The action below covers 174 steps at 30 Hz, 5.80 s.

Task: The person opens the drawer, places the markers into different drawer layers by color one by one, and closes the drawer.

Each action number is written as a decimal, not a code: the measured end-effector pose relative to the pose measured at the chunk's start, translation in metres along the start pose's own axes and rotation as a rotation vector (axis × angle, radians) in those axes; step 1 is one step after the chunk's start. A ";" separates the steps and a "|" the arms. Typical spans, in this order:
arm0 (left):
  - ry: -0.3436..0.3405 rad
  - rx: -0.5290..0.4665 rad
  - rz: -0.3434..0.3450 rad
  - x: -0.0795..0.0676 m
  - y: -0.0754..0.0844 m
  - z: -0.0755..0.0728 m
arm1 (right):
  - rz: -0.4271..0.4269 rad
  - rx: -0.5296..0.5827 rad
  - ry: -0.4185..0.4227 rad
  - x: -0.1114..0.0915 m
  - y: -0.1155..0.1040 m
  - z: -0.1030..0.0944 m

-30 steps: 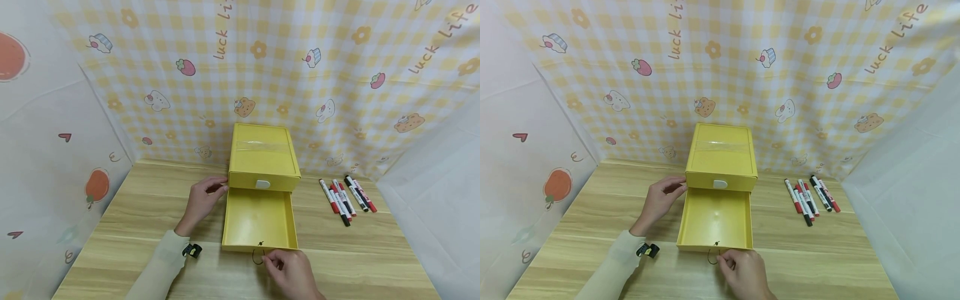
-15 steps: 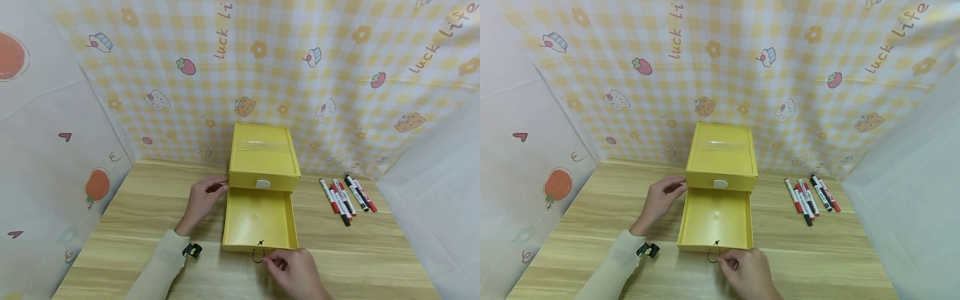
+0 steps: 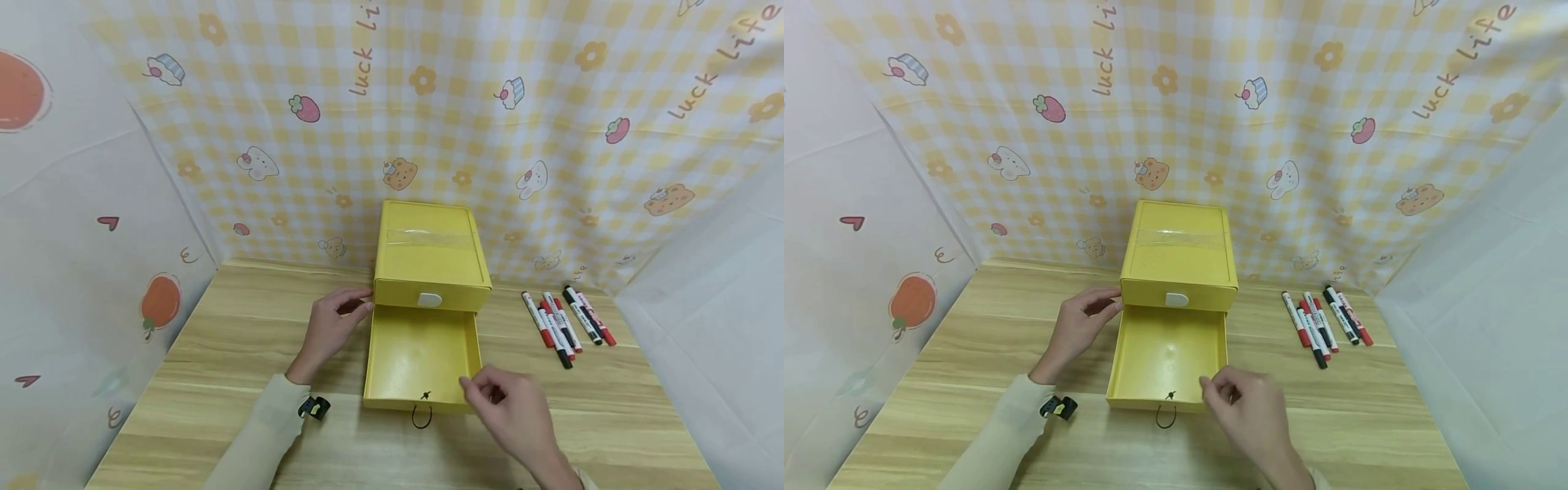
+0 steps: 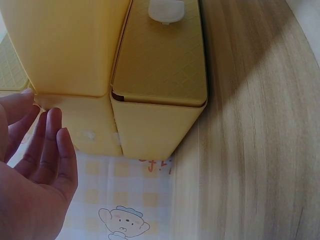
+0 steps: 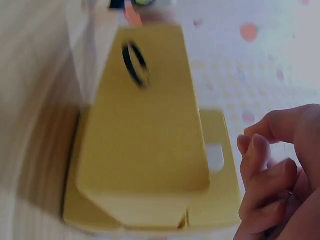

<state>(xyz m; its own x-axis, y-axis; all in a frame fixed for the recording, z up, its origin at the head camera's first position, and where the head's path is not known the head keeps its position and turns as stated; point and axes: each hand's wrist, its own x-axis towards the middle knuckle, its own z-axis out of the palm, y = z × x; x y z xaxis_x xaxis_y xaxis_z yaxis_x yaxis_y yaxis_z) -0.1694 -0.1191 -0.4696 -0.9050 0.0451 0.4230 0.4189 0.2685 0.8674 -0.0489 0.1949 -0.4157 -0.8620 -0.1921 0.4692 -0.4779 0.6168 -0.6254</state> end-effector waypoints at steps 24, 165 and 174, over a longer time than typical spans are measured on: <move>-0.026 0.024 -0.013 0.001 0.000 -0.002 | 0.373 -0.328 0.096 0.062 0.152 -0.038; -0.039 0.038 -0.026 0.002 0.000 -0.003 | 0.313 0.213 -0.069 0.057 0.044 -0.058; -0.040 0.036 -0.025 0.002 0.000 -0.003 | 0.076 0.084 -0.173 0.081 0.020 -0.040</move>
<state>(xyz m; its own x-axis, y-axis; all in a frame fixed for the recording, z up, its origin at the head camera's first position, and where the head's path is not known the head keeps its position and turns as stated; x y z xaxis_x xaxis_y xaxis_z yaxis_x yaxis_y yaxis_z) -0.1710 -0.1221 -0.4680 -0.9178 0.0759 0.3898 0.3936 0.3048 0.8673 -0.1216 0.2223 -0.3646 -0.9090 -0.2802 0.3085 -0.4162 0.5705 -0.7080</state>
